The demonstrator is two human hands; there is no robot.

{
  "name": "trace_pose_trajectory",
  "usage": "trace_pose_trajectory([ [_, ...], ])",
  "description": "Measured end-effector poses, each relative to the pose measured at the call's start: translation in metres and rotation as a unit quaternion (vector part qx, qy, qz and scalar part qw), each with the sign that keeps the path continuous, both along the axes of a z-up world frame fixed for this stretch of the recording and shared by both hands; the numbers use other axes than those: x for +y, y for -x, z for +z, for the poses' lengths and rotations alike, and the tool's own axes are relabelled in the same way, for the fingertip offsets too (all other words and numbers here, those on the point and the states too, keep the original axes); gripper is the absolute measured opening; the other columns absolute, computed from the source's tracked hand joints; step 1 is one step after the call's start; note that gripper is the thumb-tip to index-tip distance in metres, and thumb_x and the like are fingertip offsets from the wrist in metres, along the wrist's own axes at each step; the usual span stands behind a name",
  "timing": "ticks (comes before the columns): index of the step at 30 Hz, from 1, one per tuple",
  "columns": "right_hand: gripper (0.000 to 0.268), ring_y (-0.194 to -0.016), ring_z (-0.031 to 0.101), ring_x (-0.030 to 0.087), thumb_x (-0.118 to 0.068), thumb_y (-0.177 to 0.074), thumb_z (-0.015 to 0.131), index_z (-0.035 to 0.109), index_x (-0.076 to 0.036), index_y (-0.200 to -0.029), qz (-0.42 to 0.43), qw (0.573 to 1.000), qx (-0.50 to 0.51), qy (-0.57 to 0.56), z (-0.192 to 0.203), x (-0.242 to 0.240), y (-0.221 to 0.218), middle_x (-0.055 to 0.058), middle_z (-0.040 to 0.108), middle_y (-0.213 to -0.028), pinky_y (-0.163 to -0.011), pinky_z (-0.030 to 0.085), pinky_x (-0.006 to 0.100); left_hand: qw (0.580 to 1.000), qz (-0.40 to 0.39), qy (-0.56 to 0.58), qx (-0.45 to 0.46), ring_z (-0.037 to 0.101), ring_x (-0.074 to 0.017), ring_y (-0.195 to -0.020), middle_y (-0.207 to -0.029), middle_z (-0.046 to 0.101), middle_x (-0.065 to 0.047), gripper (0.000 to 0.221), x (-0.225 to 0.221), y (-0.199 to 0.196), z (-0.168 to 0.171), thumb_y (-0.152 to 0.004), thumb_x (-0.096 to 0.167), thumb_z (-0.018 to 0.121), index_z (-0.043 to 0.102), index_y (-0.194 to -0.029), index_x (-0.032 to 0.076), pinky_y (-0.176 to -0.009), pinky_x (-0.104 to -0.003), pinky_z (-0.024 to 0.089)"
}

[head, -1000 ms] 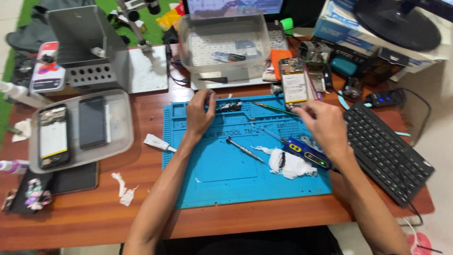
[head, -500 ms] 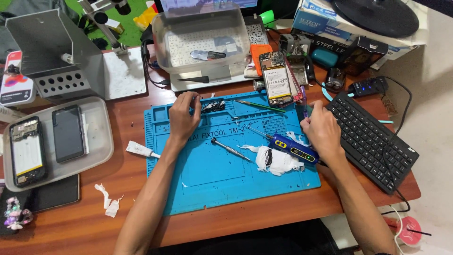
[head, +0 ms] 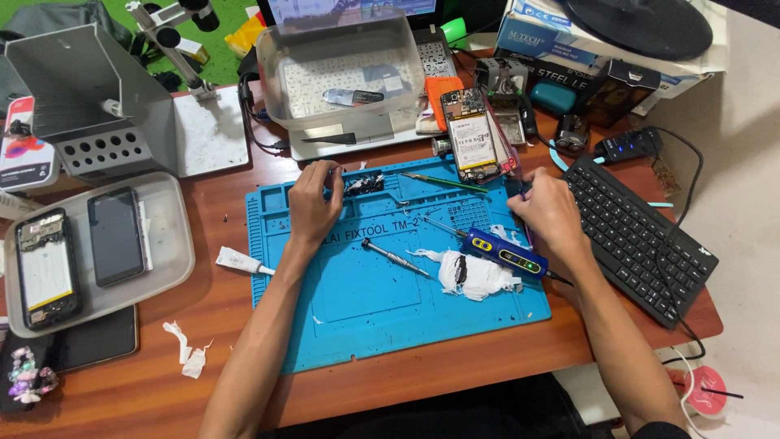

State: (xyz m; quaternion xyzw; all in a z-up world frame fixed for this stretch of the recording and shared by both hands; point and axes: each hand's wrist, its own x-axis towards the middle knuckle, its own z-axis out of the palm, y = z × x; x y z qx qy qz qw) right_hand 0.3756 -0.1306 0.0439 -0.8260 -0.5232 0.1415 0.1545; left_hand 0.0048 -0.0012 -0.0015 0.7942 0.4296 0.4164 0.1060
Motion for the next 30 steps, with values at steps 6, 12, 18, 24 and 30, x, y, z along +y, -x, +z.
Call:
trace_pose_trajectory([
  [6, 0.038, -0.094, 0.068, 0.049, -0.034, -0.097, 0.054, 0.070, 0.000, -0.089, -0.037, 0.999, 0.009, -0.032, 0.007, 0.000, -0.022, 0.025, 0.072, -0.086, -0.076, 0.051, 0.061, 1.000, -0.003, 0.003, 0.003, 0.064, -0.0166, -0.068, -0.078, 0.065, -0.005, 0.013, 0.001, -0.001, -0.001, -0.108, 0.015, 0.057, 0.068, -0.101, 0.010, -0.061, -0.023, 0.052],
  [12, 0.050, -0.106, 0.064, 0.048, -0.046, -0.107, 0.045, 0.068, -0.004, -0.093, 0.065, 0.996, 0.049, -0.022, 0.071, -0.030, 0.002, 0.025, 0.069, -0.098, -0.086, 0.048, 0.056, 1.000, -0.003, 0.002, 0.018, 0.063, -0.0153, -0.068, -0.077, 0.065, -0.004, 0.014, 0.001, -0.001, -0.001, -0.108, 0.016, 0.057, 0.068, -0.102, 0.010, -0.061, -0.022, 0.051],
  [18, 0.043, -0.086, 0.068, 0.044, -0.041, -0.076, 0.083, 0.052, -0.011, -0.084, 0.244, 0.968, -0.011, 0.053, 0.055, -0.068, 0.055, 0.017, 0.059, -0.084, -0.070, 0.052, 0.049, 1.000, -0.002, 0.004, 0.019, 0.063, -0.0167, -0.067, -0.076, 0.065, -0.005, 0.014, 0.001, -0.001, 0.000, -0.108, 0.015, 0.057, 0.068, -0.102, 0.010, -0.061, -0.024, 0.052],
  [24, 0.037, -0.092, 0.069, 0.042, -0.036, -0.083, 0.077, 0.049, -0.013, -0.090, 0.172, 0.983, 0.051, 0.043, 0.022, -0.080, 0.040, 0.016, 0.065, -0.089, -0.071, 0.053, 0.050, 1.000, -0.004, 0.012, 0.019, 0.063, -0.0168, -0.068, -0.078, 0.066, -0.006, 0.014, 0.000, 0.000, 0.002, -0.108, 0.016, 0.057, 0.068, -0.103, 0.010, -0.061, -0.024, 0.052],
  [30, 0.039, -0.091, 0.067, 0.045, -0.038, -0.090, 0.076, 0.048, -0.012, -0.092, 0.020, 0.999, -0.002, -0.035, 0.033, -0.094, 0.023, 0.015, 0.059, -0.096, -0.071, 0.053, 0.053, 1.000, -0.002, 0.016, 0.020, 0.064, -0.0173, -0.069, -0.079, 0.067, -0.006, 0.013, 0.000, 0.000, 0.001, -0.108, 0.015, 0.057, 0.068, -0.104, 0.009, -0.062, -0.024, 0.053],
])
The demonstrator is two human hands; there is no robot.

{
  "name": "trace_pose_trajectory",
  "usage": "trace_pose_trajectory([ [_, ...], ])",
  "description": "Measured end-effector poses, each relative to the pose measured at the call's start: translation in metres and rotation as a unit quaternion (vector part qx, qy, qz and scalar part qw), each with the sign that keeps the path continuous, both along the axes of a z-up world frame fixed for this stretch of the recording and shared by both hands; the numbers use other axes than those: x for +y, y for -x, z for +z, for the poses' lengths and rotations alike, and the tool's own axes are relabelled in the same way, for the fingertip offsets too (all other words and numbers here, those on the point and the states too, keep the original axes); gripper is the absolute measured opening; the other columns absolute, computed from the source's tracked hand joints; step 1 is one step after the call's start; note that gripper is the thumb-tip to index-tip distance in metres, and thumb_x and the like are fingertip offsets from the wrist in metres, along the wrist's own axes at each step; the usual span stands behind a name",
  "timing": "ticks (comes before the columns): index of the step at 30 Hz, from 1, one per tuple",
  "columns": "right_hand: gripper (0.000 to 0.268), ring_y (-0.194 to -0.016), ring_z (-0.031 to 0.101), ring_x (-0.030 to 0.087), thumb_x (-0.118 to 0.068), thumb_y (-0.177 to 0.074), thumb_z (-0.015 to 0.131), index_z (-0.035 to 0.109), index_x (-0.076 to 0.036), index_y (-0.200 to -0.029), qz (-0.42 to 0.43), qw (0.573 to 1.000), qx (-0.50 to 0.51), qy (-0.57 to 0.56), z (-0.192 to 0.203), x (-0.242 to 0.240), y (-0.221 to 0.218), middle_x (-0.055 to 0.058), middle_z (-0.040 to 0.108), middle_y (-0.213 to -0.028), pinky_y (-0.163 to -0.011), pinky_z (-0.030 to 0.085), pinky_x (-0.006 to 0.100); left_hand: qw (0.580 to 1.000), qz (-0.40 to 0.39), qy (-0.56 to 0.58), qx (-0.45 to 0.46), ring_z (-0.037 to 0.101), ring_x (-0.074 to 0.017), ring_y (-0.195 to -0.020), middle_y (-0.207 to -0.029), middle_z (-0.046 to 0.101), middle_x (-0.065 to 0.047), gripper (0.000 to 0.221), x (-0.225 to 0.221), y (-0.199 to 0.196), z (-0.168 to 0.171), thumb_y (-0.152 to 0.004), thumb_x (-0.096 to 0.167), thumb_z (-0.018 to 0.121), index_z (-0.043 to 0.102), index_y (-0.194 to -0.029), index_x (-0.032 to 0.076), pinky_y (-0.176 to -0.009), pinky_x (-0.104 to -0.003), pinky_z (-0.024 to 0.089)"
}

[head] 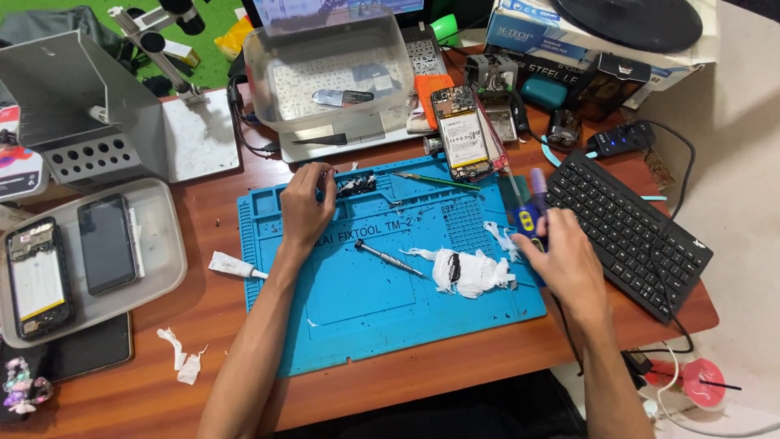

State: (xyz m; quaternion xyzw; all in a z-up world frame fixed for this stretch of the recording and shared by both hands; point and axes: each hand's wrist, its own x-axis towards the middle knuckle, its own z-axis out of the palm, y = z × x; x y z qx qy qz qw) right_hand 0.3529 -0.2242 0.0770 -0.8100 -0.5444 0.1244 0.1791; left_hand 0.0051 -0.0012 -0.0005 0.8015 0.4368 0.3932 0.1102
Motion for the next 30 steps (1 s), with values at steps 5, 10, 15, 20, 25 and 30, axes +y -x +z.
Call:
trace_pose_trajectory([
  [5, 0.044, -0.091, 0.068, 0.045, -0.042, -0.088, 0.078, 0.046, -0.011, -0.094, -0.054, 0.998, -0.028, 0.007, -0.017, -0.006, -0.002, 0.013, 0.055, -0.096, -0.070, 0.055, 0.052, 1.000, 0.000, 0.003, -0.001, 0.064, -0.0172, -0.069, -0.079, 0.066, -0.006, 0.013, 0.001, 0.000, -0.003, -0.108, 0.016, 0.057, 0.068, -0.104, 0.009, -0.062, -0.024, 0.053],
  [10, 0.046, -0.092, 0.068, 0.045, -0.041, -0.086, 0.080, 0.047, -0.010, -0.093, -0.058, 0.997, -0.054, -0.010, -0.020, -0.003, -0.001, 0.014, 0.055, -0.096, -0.070, 0.056, 0.052, 1.000, 0.003, -0.002, 0.003, 0.064, -0.0163, -0.069, -0.079, 0.066, -0.005, 0.013, 0.003, 0.000, -0.011, -0.108, 0.016, 0.057, 0.068, -0.104, 0.010, -0.061, -0.024, 0.053],
  [15, 0.045, -0.090, 0.065, 0.044, -0.037, -0.086, 0.083, 0.049, -0.007, -0.088, 0.036, 0.986, -0.054, -0.156, -0.032, 0.036, -0.022, 0.014, 0.055, -0.085, -0.078, 0.051, 0.051, 1.000, 0.014, -0.015, 0.020, 0.063, -0.0155, -0.068, -0.078, 0.065, -0.004, 0.012, 0.001, -0.003, -0.006, -0.107, 0.016, 0.058, 0.068, -0.102, 0.011, -0.061, -0.023, 0.052],
  [20, 0.019, -0.099, 0.065, 0.047, -0.009, -0.097, 0.065, 0.048, -0.004, -0.091, 0.056, 0.986, 0.017, -0.156, -0.017, 0.090, -0.025, 0.021, 0.071, -0.097, -0.081, 0.048, 0.056, 0.999, -0.004, -0.048, 0.025, 0.063, -0.0172, -0.071, -0.081, 0.064, -0.004, 0.008, -0.001, -0.011, -0.003, -0.104, 0.012, 0.060, 0.068, -0.104, 0.011, -0.063, -0.026, 0.053],
  [25, 0.025, -0.104, 0.070, 0.036, -0.012, -0.086, 0.075, 0.054, -0.009, -0.099, 0.034, 0.997, 0.047, -0.047, -0.042, 0.125, -0.053, 0.008, 0.077, -0.101, -0.086, 0.052, 0.049, 0.996, -0.074, 0.020, 0.038, 0.067, -0.0225, -0.082, -0.089, 0.067, -0.007, 0.008, -0.029, -0.041, 0.015, -0.099, 0.008, 0.064, 0.068, -0.104, 0.013, -0.073, -0.032, 0.056],
  [30, 0.026, -0.094, 0.072, 0.035, -0.017, -0.081, 0.075, 0.053, -0.011, -0.094, 0.027, 0.995, 0.083, -0.040, -0.066, 0.139, -0.067, 0.008, 0.076, -0.090, -0.084, 0.053, 0.049, 0.946, -0.270, 0.123, 0.129, 0.069, -0.0299, -0.095, -0.099, 0.067, -0.012, 0.012, -0.079, -0.074, 0.049, -0.097, 0.018, 0.065, 0.069, -0.109, 0.014, -0.090, -0.040, 0.054],
])
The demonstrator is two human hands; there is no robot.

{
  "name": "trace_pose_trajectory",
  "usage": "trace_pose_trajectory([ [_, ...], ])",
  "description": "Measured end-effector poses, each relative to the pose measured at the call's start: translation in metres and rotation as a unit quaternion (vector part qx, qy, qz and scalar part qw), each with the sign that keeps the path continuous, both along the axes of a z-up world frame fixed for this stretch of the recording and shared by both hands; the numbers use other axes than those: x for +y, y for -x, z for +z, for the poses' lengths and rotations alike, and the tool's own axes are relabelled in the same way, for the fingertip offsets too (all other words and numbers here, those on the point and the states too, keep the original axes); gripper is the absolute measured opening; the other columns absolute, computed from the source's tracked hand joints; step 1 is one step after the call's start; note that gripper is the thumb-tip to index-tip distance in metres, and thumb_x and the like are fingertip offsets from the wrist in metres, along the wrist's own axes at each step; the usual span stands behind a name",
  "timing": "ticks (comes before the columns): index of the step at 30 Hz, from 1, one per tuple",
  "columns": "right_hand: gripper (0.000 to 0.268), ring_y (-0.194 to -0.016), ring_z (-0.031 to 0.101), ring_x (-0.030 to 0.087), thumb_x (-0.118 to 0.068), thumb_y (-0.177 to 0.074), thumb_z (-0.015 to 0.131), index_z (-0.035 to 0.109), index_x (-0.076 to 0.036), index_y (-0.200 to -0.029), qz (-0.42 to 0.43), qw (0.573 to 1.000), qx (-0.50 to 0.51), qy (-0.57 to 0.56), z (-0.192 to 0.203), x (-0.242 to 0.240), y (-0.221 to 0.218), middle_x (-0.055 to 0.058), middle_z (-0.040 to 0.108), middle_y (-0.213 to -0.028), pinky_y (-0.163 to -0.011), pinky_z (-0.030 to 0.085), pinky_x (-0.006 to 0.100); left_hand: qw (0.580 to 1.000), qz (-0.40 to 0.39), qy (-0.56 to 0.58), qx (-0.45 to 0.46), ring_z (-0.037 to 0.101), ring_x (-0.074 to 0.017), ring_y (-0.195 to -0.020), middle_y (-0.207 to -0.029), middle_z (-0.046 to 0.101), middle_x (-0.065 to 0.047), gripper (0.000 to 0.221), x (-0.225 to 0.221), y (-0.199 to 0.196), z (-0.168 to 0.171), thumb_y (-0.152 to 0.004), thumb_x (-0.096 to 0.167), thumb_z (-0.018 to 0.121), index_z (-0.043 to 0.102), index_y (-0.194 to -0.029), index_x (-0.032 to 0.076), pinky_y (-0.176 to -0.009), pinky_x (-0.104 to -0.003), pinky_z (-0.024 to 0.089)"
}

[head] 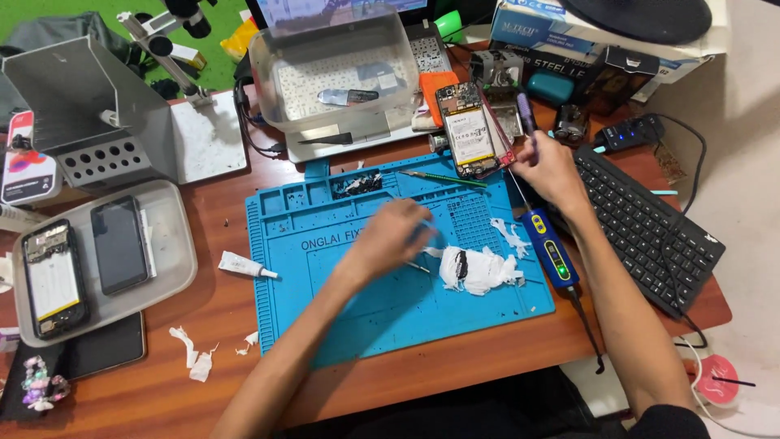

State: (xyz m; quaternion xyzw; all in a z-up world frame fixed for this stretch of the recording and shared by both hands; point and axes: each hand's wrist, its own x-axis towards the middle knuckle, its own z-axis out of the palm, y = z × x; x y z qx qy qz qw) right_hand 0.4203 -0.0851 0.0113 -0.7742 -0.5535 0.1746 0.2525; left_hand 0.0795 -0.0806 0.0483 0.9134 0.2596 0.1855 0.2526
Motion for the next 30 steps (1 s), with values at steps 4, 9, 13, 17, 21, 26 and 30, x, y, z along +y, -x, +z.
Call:
trace_pose_trajectory([
  [4, 0.017, -0.089, 0.071, 0.041, -0.019, -0.089, 0.066, 0.054, -0.008, -0.093, -0.025, 0.999, -0.037, -0.028, 0.007, -0.012, -0.006, 0.016, 0.071, -0.077, -0.075, 0.053, 0.053, 0.996, -0.072, -0.032, 0.032, 0.065, -0.0329, -0.091, -0.096, 0.062, -0.015, 0.024, -0.028, -0.023, -0.022, -0.095, 0.028, 0.069, 0.067, -0.110, 0.009, -0.084, -0.044, 0.053],
  [9, 0.017, -0.081, 0.068, 0.049, -0.014, -0.090, 0.065, 0.054, -0.002, -0.090, -0.007, 0.995, -0.061, -0.078, 0.076, -0.058, 0.022, 0.024, 0.067, -0.073, -0.068, 0.050, 0.056, 0.987, -0.083, -0.076, 0.112, 0.054, -0.0265, -0.094, -0.105, 0.050, -0.010, 0.047, -0.048, -0.037, -0.029, -0.090, 0.049, 0.072, 0.062, -0.114, 0.010, -0.086, -0.039, 0.046],
  [13, 0.025, -0.078, 0.067, 0.027, -0.013, -0.079, 0.074, 0.053, -0.007, -0.090, 0.117, 0.988, 0.102, 0.002, 0.107, -0.101, 0.055, 0.016, 0.069, -0.077, -0.074, 0.052, 0.042, 0.990, -0.082, -0.074, 0.085, 0.046, -0.0257, -0.093, -0.100, 0.042, -0.008, 0.048, -0.050, -0.038, -0.031, -0.090, 0.043, 0.075, 0.049, -0.115, 0.011, -0.083, -0.039, 0.040],
  [17, 0.036, -0.086, 0.070, 0.044, -0.018, -0.077, 0.080, 0.052, -0.005, -0.094, 0.232, 0.965, 0.101, 0.066, 0.091, -0.110, 0.068, 0.026, 0.070, -0.087, -0.076, 0.051, 0.054, 0.996, -0.073, 0.017, 0.039, 0.051, -0.0258, -0.093, -0.095, 0.050, -0.008, 0.036, -0.044, -0.034, -0.010, -0.095, 0.030, 0.072, 0.048, -0.115, 0.012, -0.084, -0.040, 0.041],
  [21, 0.033, -0.086, 0.072, 0.034, -0.030, -0.080, 0.079, 0.054, -0.012, -0.092, 0.244, 0.965, 0.034, 0.095, 0.073, -0.095, 0.077, 0.011, 0.073, -0.081, -0.077, 0.048, 0.046, 0.975, -0.044, 0.203, -0.076, 0.066, -0.0342, -0.102, -0.100, 0.067, -0.016, 0.029, -0.029, -0.030, -0.021, -0.096, 0.021, 0.072, 0.059, -0.119, 0.008, -0.091, -0.045, 0.051],
  [26, 0.037, -0.079, 0.071, 0.033, -0.030, -0.079, 0.082, 0.051, -0.015, -0.092, 0.222, 0.973, 0.047, 0.039, 0.078, -0.071, 0.107, 0.009, 0.070, -0.078, -0.073, 0.053, 0.043, 0.949, -0.013, 0.268, -0.169, 0.063, -0.0395, -0.102, -0.097, 0.061, -0.018, 0.028, -0.011, -0.013, -0.005, -0.097, 0.017, 0.072, 0.064, -0.122, 0.006, -0.093, -0.054, 0.049],
  [30, 0.034, -0.075, 0.071, 0.027, -0.025, -0.081, 0.084, 0.053, -0.014, -0.092, 0.204, 0.975, 0.079, -0.036, 0.077, -0.047, 0.122, 0.007, 0.063, -0.077, -0.070, 0.054, 0.038, 0.938, 0.017, 0.259, -0.231, 0.065, -0.0398, -0.108, -0.101, 0.065, -0.021, 0.029, 0.012, -0.003, -0.013, -0.095, 0.018, 0.076, 0.069, -0.121, 0.006, -0.098, -0.053, 0.048],
])
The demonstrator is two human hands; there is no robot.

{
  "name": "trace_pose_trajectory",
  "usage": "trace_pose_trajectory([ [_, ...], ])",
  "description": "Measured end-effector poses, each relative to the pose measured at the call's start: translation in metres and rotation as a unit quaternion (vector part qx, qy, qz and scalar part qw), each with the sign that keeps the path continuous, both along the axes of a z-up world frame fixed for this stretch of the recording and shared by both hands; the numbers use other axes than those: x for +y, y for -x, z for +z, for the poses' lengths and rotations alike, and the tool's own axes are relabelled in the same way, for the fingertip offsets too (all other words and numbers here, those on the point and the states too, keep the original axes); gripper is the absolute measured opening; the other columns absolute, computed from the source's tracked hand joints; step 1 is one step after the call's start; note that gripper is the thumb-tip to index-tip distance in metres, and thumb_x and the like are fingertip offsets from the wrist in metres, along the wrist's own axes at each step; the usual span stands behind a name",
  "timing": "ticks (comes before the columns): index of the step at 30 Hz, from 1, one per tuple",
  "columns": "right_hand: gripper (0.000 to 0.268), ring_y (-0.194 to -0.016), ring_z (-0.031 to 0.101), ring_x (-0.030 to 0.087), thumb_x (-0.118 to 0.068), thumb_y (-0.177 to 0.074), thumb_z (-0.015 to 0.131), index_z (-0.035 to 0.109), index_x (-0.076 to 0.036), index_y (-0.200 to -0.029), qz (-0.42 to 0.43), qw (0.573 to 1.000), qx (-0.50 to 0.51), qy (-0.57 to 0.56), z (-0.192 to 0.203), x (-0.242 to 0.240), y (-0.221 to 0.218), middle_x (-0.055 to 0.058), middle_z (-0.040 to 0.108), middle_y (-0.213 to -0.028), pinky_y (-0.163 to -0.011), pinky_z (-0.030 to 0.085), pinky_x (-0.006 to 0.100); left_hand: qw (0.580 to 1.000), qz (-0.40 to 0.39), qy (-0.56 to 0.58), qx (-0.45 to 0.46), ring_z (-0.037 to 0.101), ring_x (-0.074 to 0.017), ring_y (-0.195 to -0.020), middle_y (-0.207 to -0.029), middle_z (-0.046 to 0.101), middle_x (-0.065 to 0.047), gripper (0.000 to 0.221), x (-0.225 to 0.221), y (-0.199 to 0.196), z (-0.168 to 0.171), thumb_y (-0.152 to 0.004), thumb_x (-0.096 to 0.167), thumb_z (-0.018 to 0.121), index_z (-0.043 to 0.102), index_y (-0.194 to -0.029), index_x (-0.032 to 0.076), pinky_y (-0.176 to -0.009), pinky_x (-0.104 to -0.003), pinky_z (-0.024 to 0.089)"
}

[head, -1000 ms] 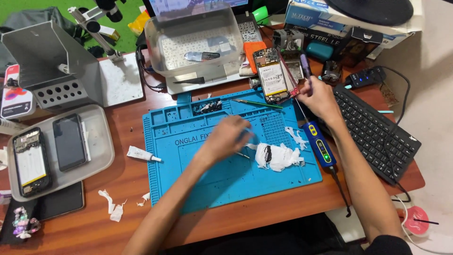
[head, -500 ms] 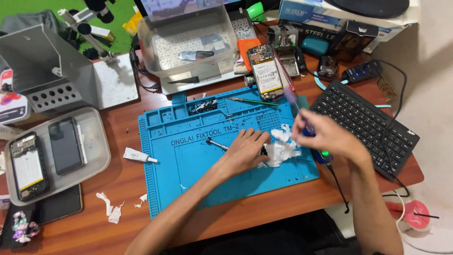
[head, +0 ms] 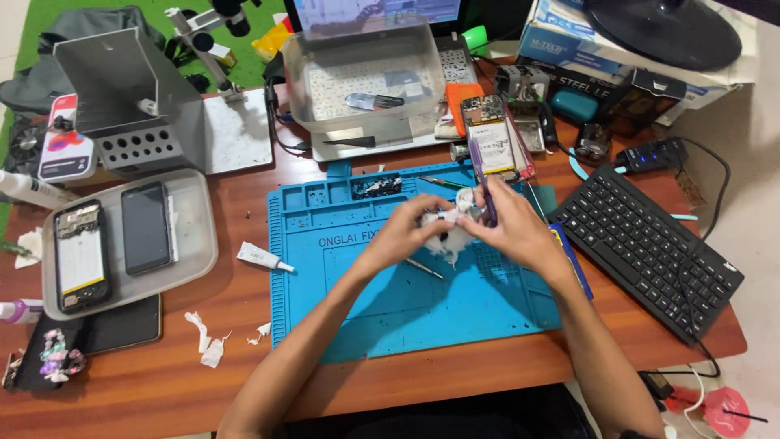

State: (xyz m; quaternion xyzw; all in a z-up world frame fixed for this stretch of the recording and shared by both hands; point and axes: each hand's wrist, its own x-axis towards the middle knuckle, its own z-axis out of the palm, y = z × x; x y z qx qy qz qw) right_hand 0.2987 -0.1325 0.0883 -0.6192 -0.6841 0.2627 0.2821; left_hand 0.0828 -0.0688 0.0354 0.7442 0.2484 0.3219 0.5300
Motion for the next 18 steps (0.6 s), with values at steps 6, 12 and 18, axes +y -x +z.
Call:
trace_pose_trajectory([
  [6, 0.041, -0.066, 0.063, 0.023, -0.031, -0.084, 0.086, 0.051, -0.012, -0.092, -0.011, 0.995, 0.100, -0.005, -0.004, 0.047, 0.015, 0.005, 0.062, -0.070, -0.065, 0.049, 0.036, 0.985, 0.094, 0.117, -0.086, 0.069, -0.0269, -0.104, -0.110, 0.070, -0.012, 0.044, 0.018, 0.027, 0.035, -0.094, 0.028, 0.080, 0.066, -0.135, 0.021, -0.099, -0.047, 0.053],
  [12, 0.048, -0.072, 0.063, 0.030, -0.035, -0.088, 0.090, 0.048, -0.012, -0.091, -0.085, 0.975, 0.097, -0.180, -0.004, 0.123, 0.013, 0.010, 0.060, -0.074, -0.070, 0.049, 0.039, 0.968, 0.192, 0.124, -0.107, 0.066, -0.0221, -0.108, -0.117, 0.062, -0.014, 0.058, 0.043, 0.059, 0.043, -0.101, 0.036, 0.072, 0.048, -0.148, 0.013, -0.097, -0.039, 0.055],
  [18, 0.041, -0.061, 0.069, 0.013, -0.007, -0.093, 0.079, 0.040, -0.016, -0.089, -0.096, 0.959, 0.153, -0.218, 0.012, 0.176, 0.028, 0.005, 0.064, -0.089, -0.052, 0.056, 0.025, 0.971, 0.178, 0.142, -0.076, 0.069, -0.0166, -0.103, -0.106, 0.070, -0.007, 0.038, 0.050, 0.069, 0.050, -0.099, 0.035, 0.062, 0.064, -0.130, 0.013, -0.089, -0.033, 0.056],
])
